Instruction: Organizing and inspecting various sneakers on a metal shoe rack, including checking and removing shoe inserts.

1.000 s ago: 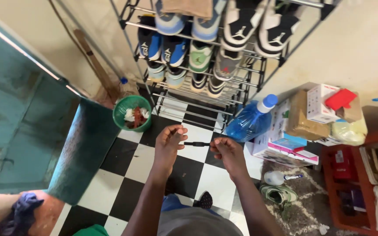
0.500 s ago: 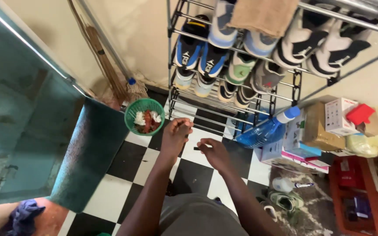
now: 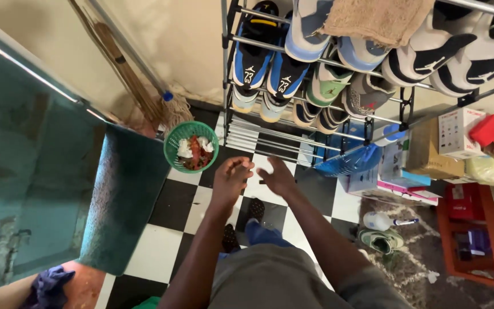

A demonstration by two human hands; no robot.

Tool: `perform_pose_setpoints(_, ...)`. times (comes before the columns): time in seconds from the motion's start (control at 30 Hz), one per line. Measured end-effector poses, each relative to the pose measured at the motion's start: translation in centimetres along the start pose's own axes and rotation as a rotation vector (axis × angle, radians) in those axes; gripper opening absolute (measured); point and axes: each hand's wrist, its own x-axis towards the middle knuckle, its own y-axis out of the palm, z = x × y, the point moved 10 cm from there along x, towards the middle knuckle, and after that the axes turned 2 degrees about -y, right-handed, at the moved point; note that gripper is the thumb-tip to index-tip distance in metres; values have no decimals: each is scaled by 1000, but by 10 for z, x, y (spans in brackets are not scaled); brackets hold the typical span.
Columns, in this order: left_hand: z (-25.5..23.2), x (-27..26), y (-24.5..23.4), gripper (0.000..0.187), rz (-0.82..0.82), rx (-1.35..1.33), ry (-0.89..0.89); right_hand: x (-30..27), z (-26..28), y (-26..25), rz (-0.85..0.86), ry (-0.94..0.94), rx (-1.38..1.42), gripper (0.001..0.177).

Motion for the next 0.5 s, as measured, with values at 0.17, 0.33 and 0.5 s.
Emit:
perform_pose_setpoints(0.17,-6,19,-14,38,-77,28,-30,87,37,-53,-108,-150,-119,75)
perform_pose_setpoints(0.33,-20,36,-14,35,-108,-7,20,121,90,-102,-83,-301,-139,77)
perform_pose_setpoints(0.5,-27,33,-24,36,-127,-44,68,125,90,-110,-175,-205,-120,81)
